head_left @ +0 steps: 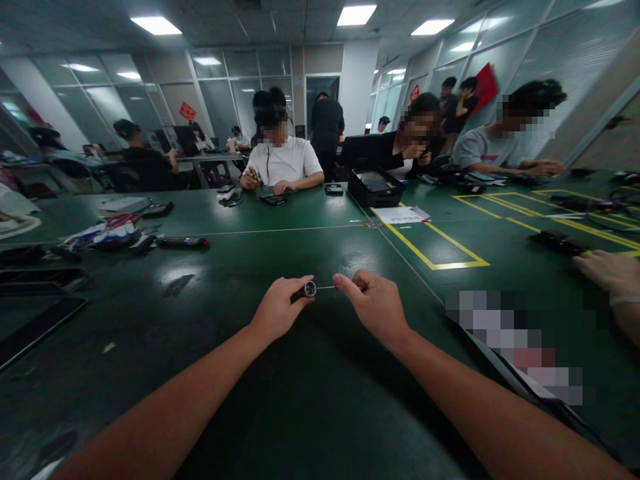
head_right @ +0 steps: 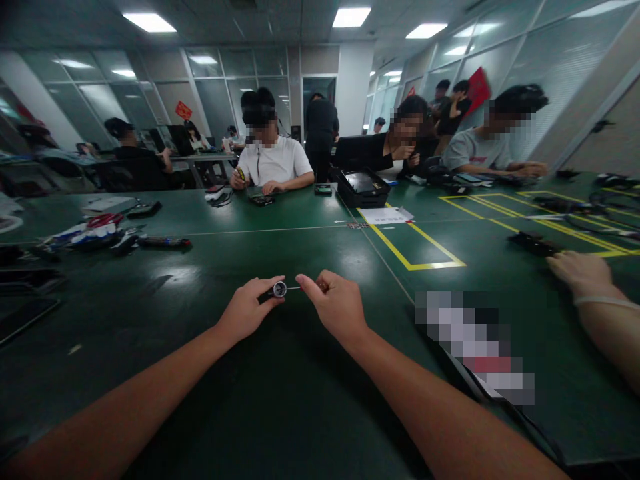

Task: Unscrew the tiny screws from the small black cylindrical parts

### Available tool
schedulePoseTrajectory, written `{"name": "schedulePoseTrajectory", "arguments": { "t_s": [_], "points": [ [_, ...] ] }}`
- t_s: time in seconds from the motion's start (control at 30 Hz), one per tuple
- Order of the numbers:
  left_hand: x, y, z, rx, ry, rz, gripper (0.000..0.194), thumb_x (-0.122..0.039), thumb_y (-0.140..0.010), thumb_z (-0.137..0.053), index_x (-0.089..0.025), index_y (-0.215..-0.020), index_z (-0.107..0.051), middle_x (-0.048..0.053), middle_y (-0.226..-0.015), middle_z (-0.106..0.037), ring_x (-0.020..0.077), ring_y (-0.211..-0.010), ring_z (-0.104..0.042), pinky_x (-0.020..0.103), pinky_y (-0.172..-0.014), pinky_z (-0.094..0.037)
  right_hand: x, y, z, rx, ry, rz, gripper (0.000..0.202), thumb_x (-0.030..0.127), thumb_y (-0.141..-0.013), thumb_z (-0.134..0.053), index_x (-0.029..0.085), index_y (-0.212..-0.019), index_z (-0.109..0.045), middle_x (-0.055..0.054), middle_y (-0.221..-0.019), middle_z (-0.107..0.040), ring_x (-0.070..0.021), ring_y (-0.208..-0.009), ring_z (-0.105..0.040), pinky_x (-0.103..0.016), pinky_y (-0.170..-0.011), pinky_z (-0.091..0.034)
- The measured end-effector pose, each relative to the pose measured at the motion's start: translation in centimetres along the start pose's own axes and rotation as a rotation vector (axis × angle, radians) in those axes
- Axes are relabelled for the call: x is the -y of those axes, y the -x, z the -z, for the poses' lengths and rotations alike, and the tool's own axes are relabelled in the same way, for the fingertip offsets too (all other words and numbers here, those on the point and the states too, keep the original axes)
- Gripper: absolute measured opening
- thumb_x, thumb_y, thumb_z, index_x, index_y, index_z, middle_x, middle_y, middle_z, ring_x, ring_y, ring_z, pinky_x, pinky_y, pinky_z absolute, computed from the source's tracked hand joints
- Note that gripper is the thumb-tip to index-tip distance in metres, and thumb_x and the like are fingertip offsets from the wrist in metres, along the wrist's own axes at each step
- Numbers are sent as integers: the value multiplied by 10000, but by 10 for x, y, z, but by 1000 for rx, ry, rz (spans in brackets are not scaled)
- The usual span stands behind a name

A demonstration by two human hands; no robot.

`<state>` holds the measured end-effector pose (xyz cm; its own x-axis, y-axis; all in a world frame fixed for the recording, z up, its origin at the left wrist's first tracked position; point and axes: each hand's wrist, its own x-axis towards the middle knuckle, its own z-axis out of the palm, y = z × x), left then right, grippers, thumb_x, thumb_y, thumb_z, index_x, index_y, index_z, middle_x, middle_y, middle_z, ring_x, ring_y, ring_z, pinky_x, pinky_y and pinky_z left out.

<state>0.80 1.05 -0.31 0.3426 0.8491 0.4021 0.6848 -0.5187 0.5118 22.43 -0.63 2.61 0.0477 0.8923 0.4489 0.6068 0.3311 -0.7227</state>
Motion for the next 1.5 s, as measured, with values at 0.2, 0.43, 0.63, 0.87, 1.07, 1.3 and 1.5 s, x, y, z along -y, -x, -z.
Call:
{"name": "schedulePoseTrajectory", "arguments": {
  "t_s": [0.2,0.43,0.63,0.87,1.07,1.3,1.5],
  "points": [
    [2,0,1,-1,-6,9,389,-251,-910,-685,-250,-1297,-639,39,-1237,-709,236,-1018,-646,416,-927,-493,3,4,-1,79,-84,112,195,376,-934,-581,211,-926,-684,-34,-809,-735,-186,-708,-673,-272,-591,-446],
    [1,0,0,30,-12,29,402,-284,-935,-652,-278,-1335,-606,33,-1287,-685,259,-1107,-625,529,-1070,-393,5,4,2,111,-74,83,380,465,-1008,-428,225,-877,-692,-23,-748,-715,-192,-681,-662,-290,-605,-429],
    [2,0,0,22,-4,12,400,-294,-943,-638,-268,-1341,-603,42,-1201,-713,242,-1022,-631,460,-970,-462,2,5,-1,120,-159,56,208,353,-996,-438,233,-1071,-590,-16,-825,-688,-190,-693,-630,-301,-631,-426],
    [2,1,0,15,-8,6,387,-268,-935,-642,-257,-1321,-618,40,-1131,-724,232,-995,-637,417,-932,-482,3,3,0,162,-155,23,309,463,-1011,-403,247,-928,-609,3,-730,-639,-188,-642,-594,-304,-598,-389],
    [3,1,0,4,-13,14,393,-256,-921,-665,-249,-1312,-625,44,-1170,-720,238,-1025,-630,420,-934,-479,0,2,-4,153,-169,16,203,368,-997,-430,240,-1079,-564,-14,-825,-666,-195,-689,-615,-314,-640,-415],
    [1,0,3,-1,-19,60,390,-243,-920,-669,-277,-1305,-617,37,-1232,-705,249,-1154,-618,593,-1136,-280,0,4,-3,200,-248,47,132,345,-972,-478,243,-949,-560,11,-792,-600,-182,-725,-587,-298,-653,-412],
    [1,0,1,2,-27,55,383,-255,-925,-659,-287,-1304,-619,50,-1260,-695,257,-1193,-609,613,-1149,-251,1,5,-4,163,-179,-3,240,398,-1016,-389,250,-977,-573,10,-745,-613,-183,-640,-570,-312,-605,-378]
  ]
}}
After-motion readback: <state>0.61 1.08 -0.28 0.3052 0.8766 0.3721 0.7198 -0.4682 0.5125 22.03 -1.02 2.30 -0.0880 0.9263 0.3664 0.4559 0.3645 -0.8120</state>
